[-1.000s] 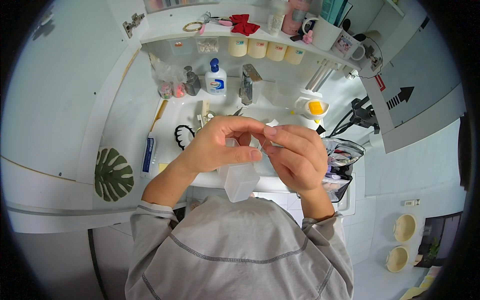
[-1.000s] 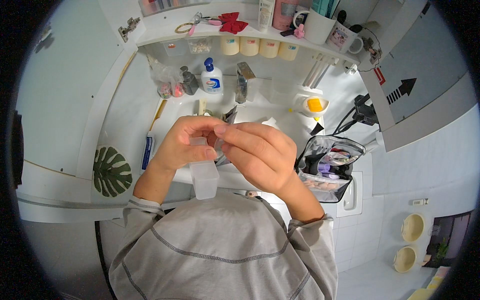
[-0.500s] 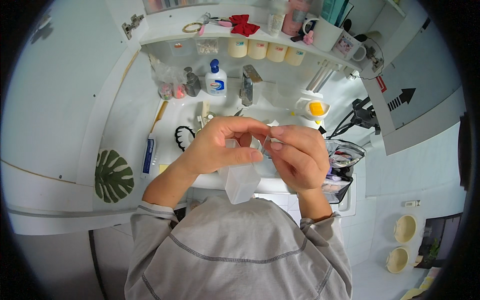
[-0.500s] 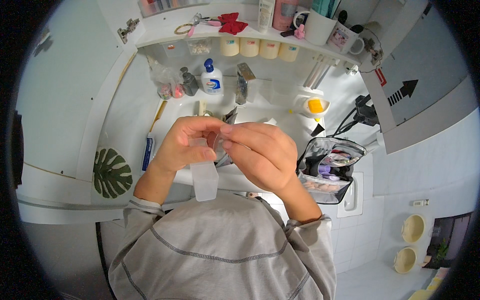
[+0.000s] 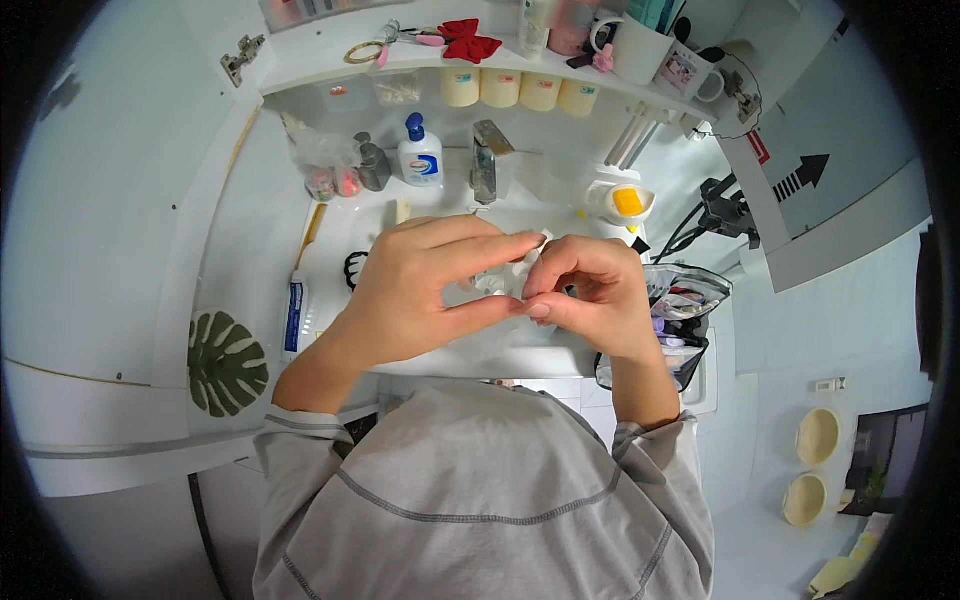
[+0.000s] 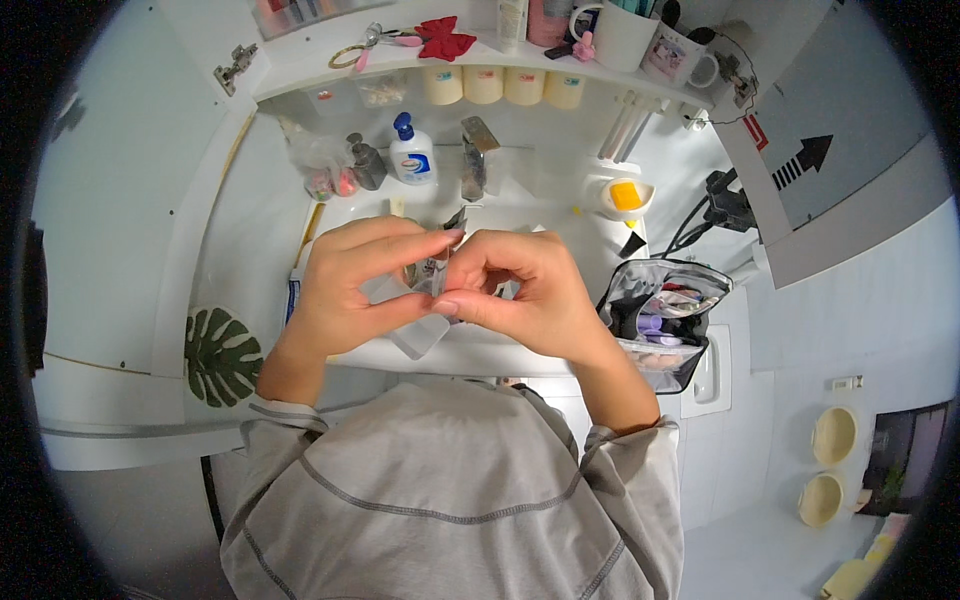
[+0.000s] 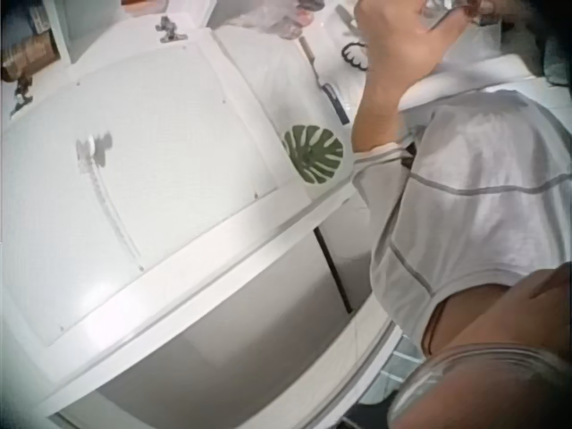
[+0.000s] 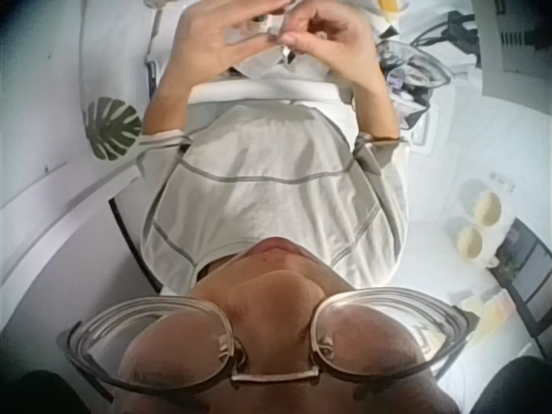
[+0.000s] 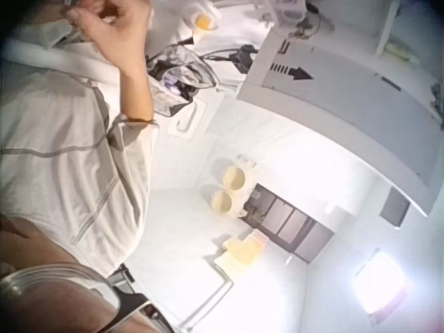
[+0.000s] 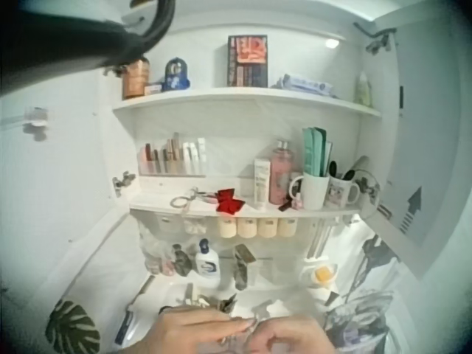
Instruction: The person organizes cosmetic items inside a bathroom cabinet. They place a small plastic container on the shelf, then arrange various bottles, tubes, and makeup brushes by picking them up from the sink area and placing them on the shelf. The person handles items one at a time, including a red cloth, a blue tube, and several makeup brushes, arranging them neatly on the shelf.
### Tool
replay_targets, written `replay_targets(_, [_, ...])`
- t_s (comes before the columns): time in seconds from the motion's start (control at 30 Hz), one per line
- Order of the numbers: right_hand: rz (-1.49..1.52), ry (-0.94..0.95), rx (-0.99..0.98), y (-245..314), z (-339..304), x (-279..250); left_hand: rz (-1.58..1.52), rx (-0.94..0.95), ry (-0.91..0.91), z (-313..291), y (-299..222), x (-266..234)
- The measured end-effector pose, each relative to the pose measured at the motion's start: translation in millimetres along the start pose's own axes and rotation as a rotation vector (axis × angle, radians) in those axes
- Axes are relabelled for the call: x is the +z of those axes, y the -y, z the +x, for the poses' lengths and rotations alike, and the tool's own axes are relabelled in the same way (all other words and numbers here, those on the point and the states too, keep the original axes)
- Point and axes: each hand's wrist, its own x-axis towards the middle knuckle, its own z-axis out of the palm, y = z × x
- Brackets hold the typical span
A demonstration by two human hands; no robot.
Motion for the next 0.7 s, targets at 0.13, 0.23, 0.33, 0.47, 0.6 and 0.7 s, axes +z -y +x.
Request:
replay_targets(0.13, [0.16, 0.082, -0.004, -5, 2, -4, -0.073, 0.032, 0.056, 1, 4, 0])
replay_targets(0.23, [0.172, 0.118, -0.067, -10, 5, -6, -0.087, 0.043, 0.078, 3, 4, -2])
replay_targets(0.33, [0.144, 0.142, -0.097, -11, 7, -8, -0.146, 0.01, 0.088, 3, 4, -2])
replay_targets(0.47, [0.195, 0.108, -0.084, -14, 8, -8, -0.156, -0.001, 0.092, 3, 5, -2])
replay_targets(0.6, [0.193, 0.042, -0.107, -14, 8, -3, -0.196, -0.017, 0.062, 4, 9, -1])
replay_targets(0.7, [0.127, -0.088, 0.016, -8, 6, 0, -0.032, 0.006, 0.072, 8, 10, -5])
